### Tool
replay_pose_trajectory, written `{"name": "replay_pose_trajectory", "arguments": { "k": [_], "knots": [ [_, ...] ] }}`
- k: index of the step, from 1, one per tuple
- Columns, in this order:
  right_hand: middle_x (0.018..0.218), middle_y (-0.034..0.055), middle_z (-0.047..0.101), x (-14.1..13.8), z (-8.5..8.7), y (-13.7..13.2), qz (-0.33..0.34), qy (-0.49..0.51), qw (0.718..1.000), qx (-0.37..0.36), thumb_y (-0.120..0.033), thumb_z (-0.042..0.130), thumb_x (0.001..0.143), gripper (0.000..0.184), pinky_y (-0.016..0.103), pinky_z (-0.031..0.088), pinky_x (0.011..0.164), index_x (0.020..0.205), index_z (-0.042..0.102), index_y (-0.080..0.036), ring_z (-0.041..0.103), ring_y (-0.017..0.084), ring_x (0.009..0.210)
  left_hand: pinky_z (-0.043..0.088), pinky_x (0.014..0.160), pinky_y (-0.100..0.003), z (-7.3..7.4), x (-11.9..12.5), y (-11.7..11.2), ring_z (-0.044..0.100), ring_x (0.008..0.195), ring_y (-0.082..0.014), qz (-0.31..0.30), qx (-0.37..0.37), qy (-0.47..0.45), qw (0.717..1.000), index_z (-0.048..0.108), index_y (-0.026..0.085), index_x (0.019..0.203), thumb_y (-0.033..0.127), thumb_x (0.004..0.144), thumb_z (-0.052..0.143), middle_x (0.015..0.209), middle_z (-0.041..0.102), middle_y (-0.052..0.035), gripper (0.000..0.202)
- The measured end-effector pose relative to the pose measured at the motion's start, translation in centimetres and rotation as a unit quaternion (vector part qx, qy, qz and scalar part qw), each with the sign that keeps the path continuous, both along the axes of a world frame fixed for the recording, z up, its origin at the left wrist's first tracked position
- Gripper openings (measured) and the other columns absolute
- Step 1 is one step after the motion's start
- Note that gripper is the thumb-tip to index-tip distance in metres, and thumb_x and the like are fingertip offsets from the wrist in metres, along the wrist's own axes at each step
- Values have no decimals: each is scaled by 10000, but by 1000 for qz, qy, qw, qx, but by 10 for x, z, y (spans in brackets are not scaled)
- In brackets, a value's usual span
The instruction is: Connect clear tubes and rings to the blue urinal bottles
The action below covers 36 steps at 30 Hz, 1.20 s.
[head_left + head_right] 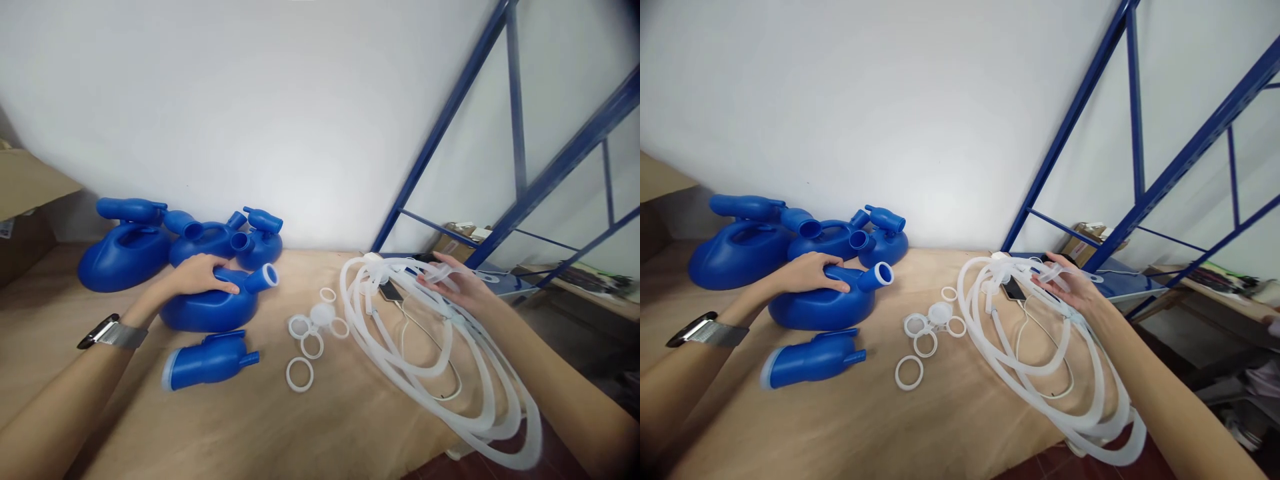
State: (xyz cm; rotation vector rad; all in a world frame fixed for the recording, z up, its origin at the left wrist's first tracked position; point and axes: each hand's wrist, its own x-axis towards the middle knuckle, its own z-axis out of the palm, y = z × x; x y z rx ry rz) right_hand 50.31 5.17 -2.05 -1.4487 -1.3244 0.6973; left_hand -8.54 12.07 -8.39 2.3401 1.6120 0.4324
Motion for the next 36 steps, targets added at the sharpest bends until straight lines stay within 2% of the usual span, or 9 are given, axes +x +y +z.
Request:
{"name": "replay_pose_trajectory", "arguments": {
  "k": [5, 14, 16, 19, 21, 25, 30, 33, 36],
  "knots": [
    [726, 2, 631, -29, 25, 8, 49, 246, 964, 84, -596, 715, 872, 401, 446, 594, 1067, 673, 567, -281, 718, 218, 877, 454, 732, -328, -1, -1, -1, 708, 960, -335, -13, 5, -1, 1000, 774, 271, 877, 844, 645, 693, 981, 791, -46, 624],
    [881, -40, 671, -104, 64, 37, 199, 300, 868, 342, -323, 708, 852, 211, 350, 516, 1091, 691, 583, -266, 707, 131, 901, 423, 696, -323, 2, 2, -3, 700, 887, -313, -8, 6, 4, 1000, 771, 257, 880, 841, 652, 681, 906, 778, -45, 632],
    [1002, -13, 703, -125, 67, 42, 207, 354, 841, 354, -280, 685, 822, 30, 337, 524, 1093, 838, 660, -281, 718, 156, 1039, 426, 702, -321, 3, 2, -3, 703, 891, -312, -12, 2, -3, 1000, 772, 264, 877, 838, 656, 679, 906, 780, -40, 622],
    [1189, 67, 693, -148, 67, 48, 206, 505, 772, 326, -281, 605, 819, 277, 362, 561, 1064, 1090, 665, -264, 653, 211, 1285, 436, 722, -328, 3, 2, -4, 707, 935, -330, -7, -1, -6, 1000, 763, 263, 830, 842, 648, 682, 940, 788, -45, 612],
    [1231, 79, 683, -154, 60, 51, 173, 562, 750, 304, -325, 584, 826, 266, 418, 580, 1052, 1080, 638, -269, 618, 243, 1345, 436, 722, -328, 3, 2, -4, 708, 947, -334, -5, 0, -7, 1000, 758, 262, 817, 842, 647, 687, 940, 788, -46, 609],
    [1239, 69, 706, -168, 28, 54, 175, 492, 820, 234, -305, 681, 746, 300, 512, 533, 1137, 1040, 637, -265, 602, 286, 1363, 409, 674, -315, 2, 2, -4, 700, 855, -302, -12, 10, -5, 1000, 745, 262, 808, 836, 663, 685, 857, 766, -34, 595],
    [1298, 65, 698, -206, -27, 50, 242, 388, 889, 8, -233, 747, 766, 452, 501, 458, 1216, 1205, 647, -267, 645, 270, 1318, 395, 682, -313, 2, 2, -5, 683, 834, -278, -11, 6, -10, 1000, 736, 254, 807, 844, 658, 683, 832, 744, -23, 611],
    [1307, 58, 691, -213, -56, 52, 254, 282, 925, 11, -295, 730, 841, 421, 510, 475, 1188, 1251, 634, -301, 667, 258, 1276, 400, 695, -320, 2, 3, -6, 685, 844, -279, -7, 8, -9, 1000, 741, 247, 820, 845, 657, 676, 859, 751, -26, 623],
    [1289, 93, 690, -198, -73, 60, 274, 0, 959, 70, -219, 633, 885, 354, 556, 472, 1157, 1232, 681, -268, 653, 272, 1251, 416, 701, -325, 3, 3, -7, 689, 853, -286, -6, 13, -6, 1000, 751, 243, 849, 839, 666, 678, 897, 765, -34, 628]
  ]
}}
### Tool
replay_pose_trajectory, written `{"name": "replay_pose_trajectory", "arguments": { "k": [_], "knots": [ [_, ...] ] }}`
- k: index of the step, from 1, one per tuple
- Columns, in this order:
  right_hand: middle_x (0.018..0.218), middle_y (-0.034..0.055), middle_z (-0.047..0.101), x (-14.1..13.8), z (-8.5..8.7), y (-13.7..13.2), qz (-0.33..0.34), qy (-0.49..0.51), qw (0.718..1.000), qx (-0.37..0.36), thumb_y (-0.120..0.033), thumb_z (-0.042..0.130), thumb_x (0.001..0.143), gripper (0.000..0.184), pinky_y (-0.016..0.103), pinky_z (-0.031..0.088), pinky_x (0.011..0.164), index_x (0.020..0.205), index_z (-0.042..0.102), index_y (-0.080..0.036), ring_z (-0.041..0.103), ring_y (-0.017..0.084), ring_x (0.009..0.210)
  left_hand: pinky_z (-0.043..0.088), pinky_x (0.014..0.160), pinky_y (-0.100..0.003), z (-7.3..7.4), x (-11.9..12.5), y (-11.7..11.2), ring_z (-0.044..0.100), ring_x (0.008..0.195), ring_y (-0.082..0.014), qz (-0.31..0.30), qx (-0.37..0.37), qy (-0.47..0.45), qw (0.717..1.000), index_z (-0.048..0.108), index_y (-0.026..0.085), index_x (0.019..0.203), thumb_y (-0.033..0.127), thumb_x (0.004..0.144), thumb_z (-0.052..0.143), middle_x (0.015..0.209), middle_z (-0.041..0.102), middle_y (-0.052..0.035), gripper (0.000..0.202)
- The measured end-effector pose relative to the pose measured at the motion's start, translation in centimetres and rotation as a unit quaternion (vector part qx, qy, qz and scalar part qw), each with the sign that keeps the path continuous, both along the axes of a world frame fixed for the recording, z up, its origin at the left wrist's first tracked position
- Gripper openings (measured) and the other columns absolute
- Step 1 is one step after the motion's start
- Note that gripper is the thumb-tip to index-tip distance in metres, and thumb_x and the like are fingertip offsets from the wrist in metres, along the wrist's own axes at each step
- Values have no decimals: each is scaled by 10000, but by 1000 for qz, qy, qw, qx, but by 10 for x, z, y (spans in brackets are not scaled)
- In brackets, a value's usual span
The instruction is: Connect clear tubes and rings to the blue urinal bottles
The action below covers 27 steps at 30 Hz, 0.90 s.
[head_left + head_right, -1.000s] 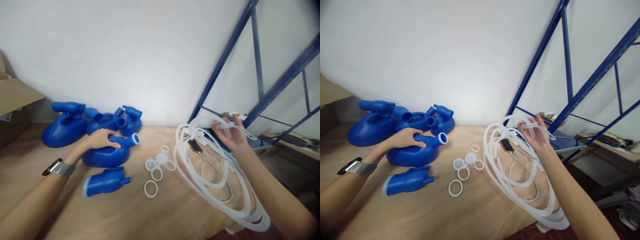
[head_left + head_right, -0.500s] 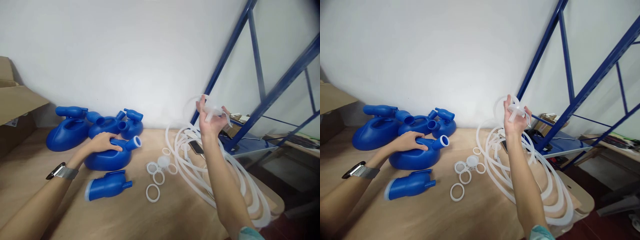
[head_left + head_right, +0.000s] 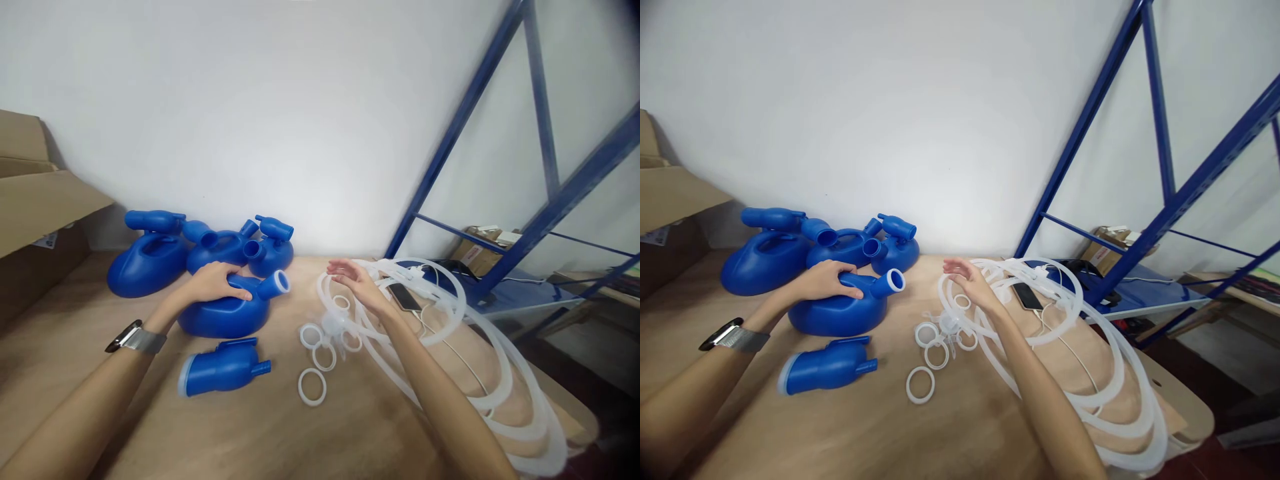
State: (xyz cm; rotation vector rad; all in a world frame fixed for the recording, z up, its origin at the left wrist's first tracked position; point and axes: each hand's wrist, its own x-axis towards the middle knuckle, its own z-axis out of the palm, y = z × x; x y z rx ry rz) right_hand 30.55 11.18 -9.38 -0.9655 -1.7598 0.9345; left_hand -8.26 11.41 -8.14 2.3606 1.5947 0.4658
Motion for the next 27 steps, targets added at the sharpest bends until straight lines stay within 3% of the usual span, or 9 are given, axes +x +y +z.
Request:
{"name": "replay_pose_trajectory", "arguments": {
  "k": [2, 5, 8, 13, 15, 19, 23, 27],
  "knots": [
    [1298, 118, 676, 15, -3, 6, 25, -210, 973, 91, -94, 538, 860, 447, 583, 431, 1170, 1240, 719, -244, 610, 284, 1288, 441, 728, -325, 1, 0, -1, 699, 889, -296, 0, -5, -8, 1000, 769, 252, 897, 828, 673, 689, 945, 780, -33, 623],
    [1490, 135, 550, 27, 0, 11, 126, -437, 878, 151, 22, 514, 786, 705, 576, 407, 1181, 1402, 663, -286, 498, 305, 1428, 463, 770, -325, 2, 0, -1, 709, 949, -312, 4, -12, -14, 1000, 786, 269, 948, 819, 674, 697, 1014, 795, -29, 620],
    [1629, 138, 413, 25, 5, 12, 210, -534, 796, 194, 45, 616, 736, 779, 556, 396, 1194, 1425, 652, -317, 412, 342, 1510, 454, 748, -325, 3, 1, -2, 709, 925, -307, 10, -12, -9, 1000, 782, 258, 954, 826, 667, 697, 981, 792, -32, 642],
    [1580, 169, 506, 21, 4, 20, 255, -580, 716, 294, -118, 772, 794, 465, 613, 370, 1192, 1239, 751, -250, 478, 384, 1461, 438, 755, -316, 5, 1, -3, 705, 906, -291, -1, -26, -25, 999, 784, 263, 959, 820, 669, 712, 943, 777, -16, 633],
    [1525, 151, 576, 21, 1, 25, 272, -572, 707, 316, -156, 790, 814, 402, 587, 387, 1191, 1204, 739, -238, 522, 351, 1430, 442, 777, -317, 5, 1, -3, 705, 928, -296, -2, -30, -25, 999, 788, 275, 969, 819, 671, 712, 966, 780, -15, 625],
    [1361, 62, 706, 18, 3, 37, 273, -505, 744, 342, -163, 595, 975, 225, 429, 467, 1158, 1093, 732, -296, 646, 217, 1290, 451, 794, -331, 3, 0, -1, 704, 966, -315, -3, -23, -17, 1000, 787, 277, 968, 830, 678, 698, 997, 786, -30, 631],
    [1210, 111, 739, 17, 23, 52, 240, -472, 760, 377, -200, 363, 1073, 378, 480, 515, 1076, 1166, 722, -278, 668, 239, 1203, 450, 748, -337, 1, 1, -1, 708, 931, -319, 16, -14, -7, 1000, 777, 255, 898, 849, 652, 691, 958, 784, -45, 649],
    [1061, 119, 720, 15, 50, 68, 164, -471, 751, 434, -221, 298, 1092, 418, 480, 526, 985, 1154, 711, -248, 652, 255, 1087, 446, 745, -335, 2, 1, -2, 710, 941, -321, 14, -11, -10, 1000, 784, 260, 931, 853, 643, 703, 986, 790, -40, 663]
  ]
}}
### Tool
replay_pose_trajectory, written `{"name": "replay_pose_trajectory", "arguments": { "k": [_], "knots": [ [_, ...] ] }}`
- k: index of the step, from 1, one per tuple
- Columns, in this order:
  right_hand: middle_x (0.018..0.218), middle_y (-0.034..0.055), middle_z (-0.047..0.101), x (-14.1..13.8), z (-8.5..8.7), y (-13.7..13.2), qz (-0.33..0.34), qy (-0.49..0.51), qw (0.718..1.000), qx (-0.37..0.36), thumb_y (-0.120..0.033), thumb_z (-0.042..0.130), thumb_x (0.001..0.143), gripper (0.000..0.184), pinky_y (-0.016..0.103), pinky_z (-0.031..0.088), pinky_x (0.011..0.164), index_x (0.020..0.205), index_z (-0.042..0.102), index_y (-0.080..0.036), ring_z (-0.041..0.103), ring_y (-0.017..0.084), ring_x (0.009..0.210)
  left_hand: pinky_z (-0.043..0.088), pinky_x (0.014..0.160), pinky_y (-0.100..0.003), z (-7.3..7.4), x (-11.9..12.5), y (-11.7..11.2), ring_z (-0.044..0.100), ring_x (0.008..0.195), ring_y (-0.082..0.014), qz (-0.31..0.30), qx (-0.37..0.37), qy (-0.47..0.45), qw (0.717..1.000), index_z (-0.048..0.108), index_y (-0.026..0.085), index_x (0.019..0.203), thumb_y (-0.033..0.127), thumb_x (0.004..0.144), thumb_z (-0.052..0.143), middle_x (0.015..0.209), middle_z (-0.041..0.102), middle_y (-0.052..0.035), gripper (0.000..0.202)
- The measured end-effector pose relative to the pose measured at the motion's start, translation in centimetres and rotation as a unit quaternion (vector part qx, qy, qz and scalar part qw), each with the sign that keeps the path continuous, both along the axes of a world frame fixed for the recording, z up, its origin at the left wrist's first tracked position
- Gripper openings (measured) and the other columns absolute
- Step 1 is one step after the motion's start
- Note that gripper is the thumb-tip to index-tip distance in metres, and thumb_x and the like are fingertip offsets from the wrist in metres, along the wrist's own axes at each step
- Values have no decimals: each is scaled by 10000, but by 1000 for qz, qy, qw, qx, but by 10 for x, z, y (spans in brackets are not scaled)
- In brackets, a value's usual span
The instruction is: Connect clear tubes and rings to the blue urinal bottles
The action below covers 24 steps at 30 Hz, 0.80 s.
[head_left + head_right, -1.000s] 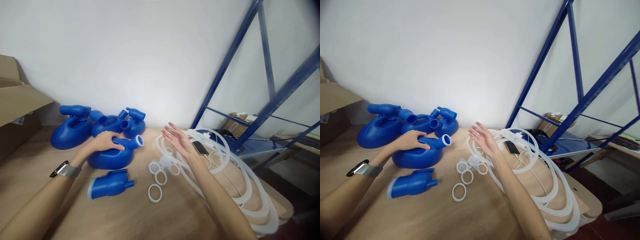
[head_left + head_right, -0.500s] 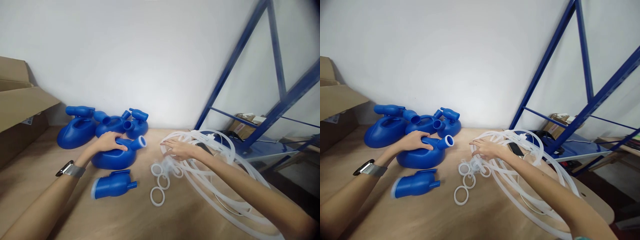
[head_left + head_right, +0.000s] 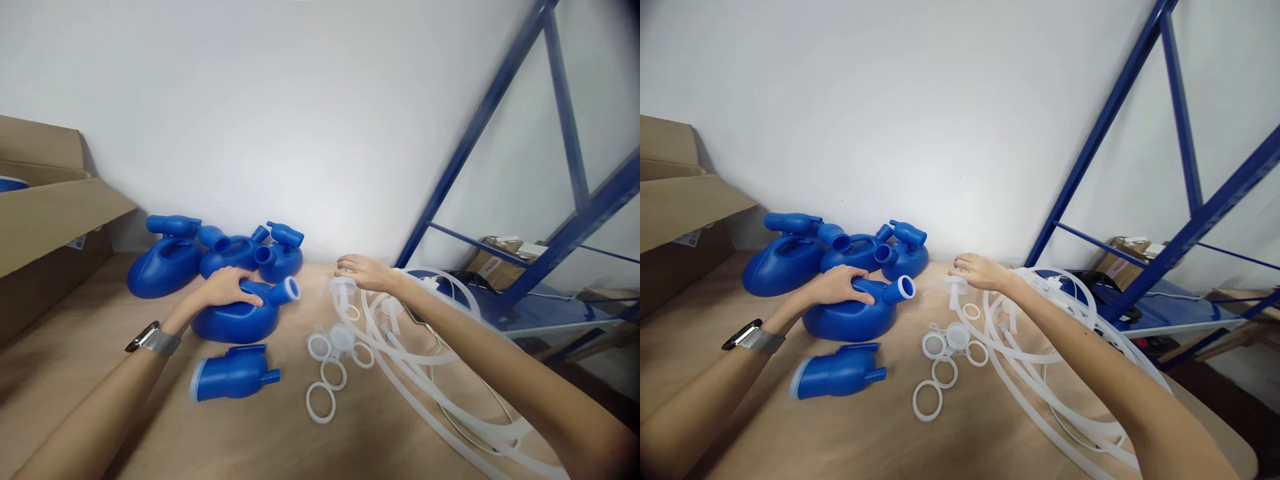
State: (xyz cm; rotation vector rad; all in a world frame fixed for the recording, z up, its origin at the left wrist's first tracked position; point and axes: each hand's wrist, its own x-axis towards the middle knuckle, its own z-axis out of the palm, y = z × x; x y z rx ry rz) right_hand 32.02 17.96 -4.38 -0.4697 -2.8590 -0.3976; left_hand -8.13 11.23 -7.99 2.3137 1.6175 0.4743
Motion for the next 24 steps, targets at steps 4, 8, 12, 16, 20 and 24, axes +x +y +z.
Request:
{"name": "replay_pose_trajectory", "arguments": {
  "k": [4, 8, 12, 16, 20, 24],
  "knots": [
    [924, 110, 688, -21, 15, 6, -16, -51, 989, 140, -165, 282, 1101, 406, 405, 480, 842, 1096, 687, -181, 601, 234, 892, 463, 776, -326, -1, -1, 0, 712, 990, -324, -3, -4, -4, 1000, 798, 282, 1004, 844, 657, 709, 1040, 795, -26, 666],
    [843, 78, 659, -49, 12, 3, -29, -111, 962, 249, -124, 341, 1099, 326, 338, 381, 698, 1149, 661, -164, 542, 205, 795, 481, 806, -330, -4, -3, 3, 708, 1042, -334, -2, 3, 4, 1000, 805, 289, 1003, 855, 655, 700, 1075, 796, -28, 672],
    [858, 62, 672, -67, 1, -2, -53, -137, 954, 262, -68, 361, 1077, 380, 316, 325, 601, 1353, 593, -189, 546, 189, 768, 454, 726, -324, -10, -4, 8, 718, 960, -316, -3, 18, 22, 1000, 784, 260, 915, 859, 651, 705, 1012, 797, -41, 659],
    [962, 74, 697, -81, -15, -9, -33, -116, 960, 254, 4, 332, 1041, 531, 323, 372, 619, 1516, 475, -187, 571, 191, 806, 439, 710, -307, -12, -4, 10, 717, 967, -310, -2, 28, 15, 999, 791, 279, 943, 837, 637, 743, 994, 794, -29, 638],
    [996, 122, 690, -93, -29, -17, -26, -58, 975, 214, -67, 360, 1029, 529, 355, 426, 693, 1552, 434, -100, 573, 236, 890, 441, 722, -305, -11, -3, 8, 718, 939, -302, -5, 29, 13, 999, 798, 287, 959, 829, 662, 736, 958, 792, -27, 622],
    [1080, 189, 690, -96, -32, -28, -1, -37, 994, 105, -347, 397, 1059, 613, 439, 482, 835, 1569, 398, -8, 583, 299, 983, 450, 736, -311, -8, -1, 6, 714, 955, -314, 4, 25, 22, 999, 799, 287, 953, 815, 658, 746, 980, 793, -35, 607]
  ]
}}
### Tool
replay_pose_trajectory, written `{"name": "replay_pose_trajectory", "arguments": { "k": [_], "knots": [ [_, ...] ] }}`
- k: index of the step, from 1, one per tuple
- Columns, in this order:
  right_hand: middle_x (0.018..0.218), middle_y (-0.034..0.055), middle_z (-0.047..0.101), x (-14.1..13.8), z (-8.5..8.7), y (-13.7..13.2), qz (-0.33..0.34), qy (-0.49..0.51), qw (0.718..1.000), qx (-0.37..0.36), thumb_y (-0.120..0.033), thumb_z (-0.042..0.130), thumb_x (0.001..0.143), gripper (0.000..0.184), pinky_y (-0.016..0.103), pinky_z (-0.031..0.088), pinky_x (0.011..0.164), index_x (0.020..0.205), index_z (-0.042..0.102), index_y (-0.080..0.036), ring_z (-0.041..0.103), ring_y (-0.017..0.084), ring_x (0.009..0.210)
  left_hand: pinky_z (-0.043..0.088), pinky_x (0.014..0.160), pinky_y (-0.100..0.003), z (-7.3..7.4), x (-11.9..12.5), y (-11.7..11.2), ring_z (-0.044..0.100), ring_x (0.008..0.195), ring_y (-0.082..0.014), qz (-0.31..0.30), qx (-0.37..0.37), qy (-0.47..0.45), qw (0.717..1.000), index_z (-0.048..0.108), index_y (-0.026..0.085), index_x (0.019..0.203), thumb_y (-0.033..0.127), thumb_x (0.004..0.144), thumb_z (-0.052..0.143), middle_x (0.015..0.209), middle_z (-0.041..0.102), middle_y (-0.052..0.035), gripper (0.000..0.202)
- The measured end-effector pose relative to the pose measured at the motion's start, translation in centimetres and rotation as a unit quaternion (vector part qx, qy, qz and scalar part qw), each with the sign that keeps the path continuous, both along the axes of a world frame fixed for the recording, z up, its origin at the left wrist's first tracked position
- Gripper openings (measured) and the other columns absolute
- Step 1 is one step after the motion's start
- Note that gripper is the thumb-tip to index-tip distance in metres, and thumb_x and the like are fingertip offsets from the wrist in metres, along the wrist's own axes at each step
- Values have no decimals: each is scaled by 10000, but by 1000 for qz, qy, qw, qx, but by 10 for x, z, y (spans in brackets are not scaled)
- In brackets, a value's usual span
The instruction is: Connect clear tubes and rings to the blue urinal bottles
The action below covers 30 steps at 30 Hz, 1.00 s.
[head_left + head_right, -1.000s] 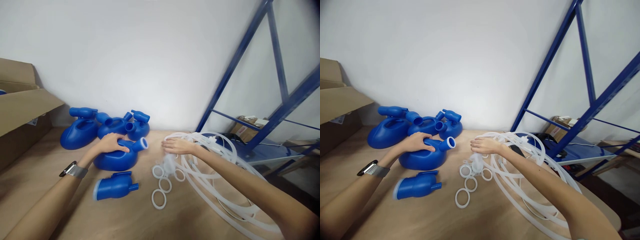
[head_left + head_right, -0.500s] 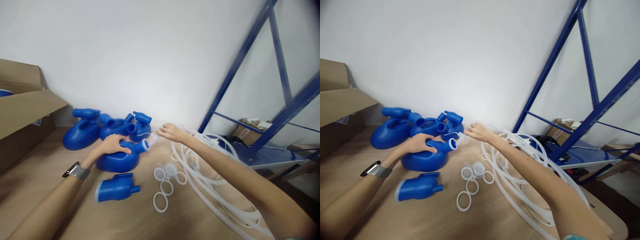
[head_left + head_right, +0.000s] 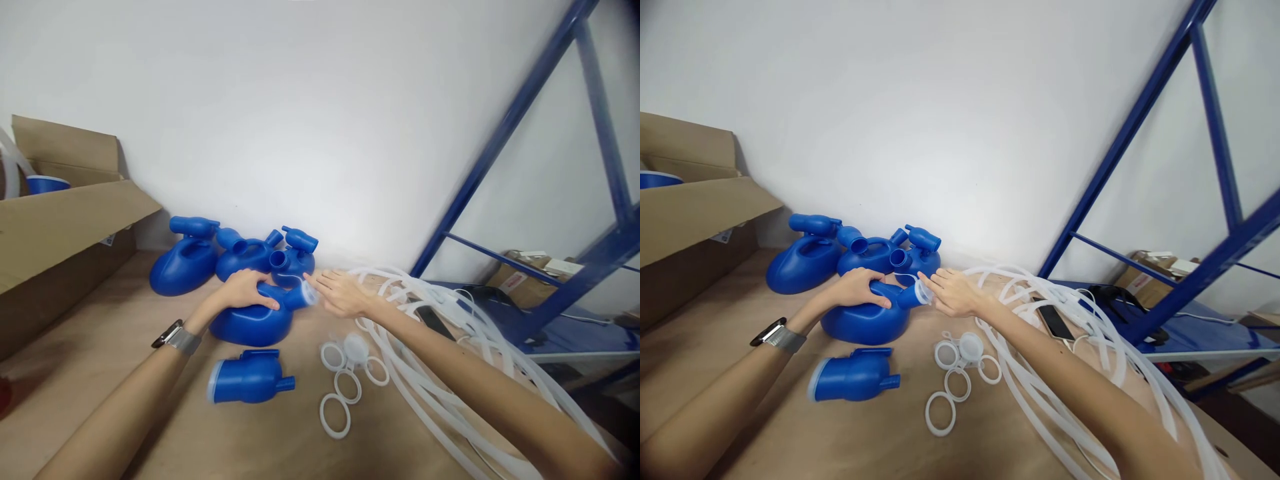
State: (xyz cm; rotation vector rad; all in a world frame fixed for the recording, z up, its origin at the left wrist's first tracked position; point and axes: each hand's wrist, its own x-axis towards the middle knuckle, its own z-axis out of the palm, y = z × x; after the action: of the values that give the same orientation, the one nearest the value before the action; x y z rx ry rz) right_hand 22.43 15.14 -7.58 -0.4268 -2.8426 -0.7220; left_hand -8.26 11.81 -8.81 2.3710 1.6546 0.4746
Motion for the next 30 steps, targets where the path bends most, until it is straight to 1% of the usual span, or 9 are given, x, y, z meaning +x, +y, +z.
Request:
{"name": "replay_pose_trajectory", "arguments": {
  "k": [2, 5, 7, 10, 12, 17, 22, 26, 30],
  "knots": [
    [1103, 193, 705, -2, 4, -5, -39, 17, 995, -89, -501, 379, 1076, 696, 462, 495, 889, 1575, 402, -17, 611, 308, 1005, 457, 750, -312, 1, 1, -1, 715, 959, -314, 2, -2, -2, 1000, 799, 293, 978, 807, 661, 751, 992, 794, -35, 606],
    [1233, 187, 700, -8, 17, -8, -130, 44, 961, -241, -672, 417, 1034, 786, 452, 514, 959, 1561, 461, -91, 654, 308, 1098, 457, 750, -310, 2, 1, -2, 715, 954, -312, 3, -5, -2, 1000, 799, 294, 983, 798, 665, 753, 991, 793, -36, 598],
    [1357, 175, 661, -12, 27, -6, -150, 43, 937, -314, -686, 506, 998, 758, 421, 515, 1003, 1530, 516, -146, 655, 302, 1183, 452, 741, -308, 2, 1, -3, 715, 937, -307, 2, -3, -3, 1000, 800, 293, 973, 798, 666, 752, 972, 790, -35, 593],
    [1372, 139, 680, -15, 38, -2, -139, 26, 923, -359, -658, 676, 916, 736, 378, 542, 961, 1487, 573, -205, 695, 297, 1150, 444, 725, -304, 2, 1, -3, 714, 924, -301, -4, 2, -10, 1000, 801, 295, 976, 799, 665, 757, 963, 789, -31, 593],
    [1332, 135, 712, -14, 39, 0, -121, 24, 930, -346, -628, 735, 885, 742, 384, 553, 932, 1480, 584, -211, 722, 302, 1096, 439, 724, -301, 1, 0, -2, 713, 942, -300, -5, 2, -15, 1000, 799, 299, 988, 793, 658, 770, 988, 791, -28, 595],
    [1433, 176, 657, -8, 29, 2, -40, 28, 966, -254, -518, 748, 917, 729, 411, 537, 1000, 1531, 525, -193, 680, 311, 1220, 417, 690, -297, 1, 0, 0, 710, 904, -290, -1, -10, -13, 1000, 788, 284, 941, 812, 638, 774, 938, 783, -20, 609],
    [1392, 209, 668, -8, 26, 10, 25, -30, 983, -181, -423, 735, 951, 677, 420, 562, 976, 1534, 502, -168, 703, 306, 1189, 431, 709, -301, 1, -1, 0, 711, 908, -296, -3, -11, -13, 1000, 806, 298, 978, 858, 621, 748, 958, 792, -23, 666],
    [1329, 216, 685, -11, 25, 10, 35, -67, 991, -111, -322, 739, 952, 666, 436, 582, 932, 1542, 475, -158, 717, 308, 1142, 454, 723, -306, 1, 0, -1, 713, 940, -307, -7, -6, -13, 1000, 809, 292, 999, 889, 616, 718, 1003, 794, -42, 714],
    [1374, 231, 650, -13, 24, 5, 24, -84, 994, -68, -293, 719, 966, 675, 443, 586, 914, 1564, 437, -153, 715, 306, 1128, 460, 728, -314, 0, 0, -1, 713, 946, -312, -3, -6, -10, 1000, 806, 297, 1000, 870, 622, 730, 1000, 792, -42, 690]
  ]
}}
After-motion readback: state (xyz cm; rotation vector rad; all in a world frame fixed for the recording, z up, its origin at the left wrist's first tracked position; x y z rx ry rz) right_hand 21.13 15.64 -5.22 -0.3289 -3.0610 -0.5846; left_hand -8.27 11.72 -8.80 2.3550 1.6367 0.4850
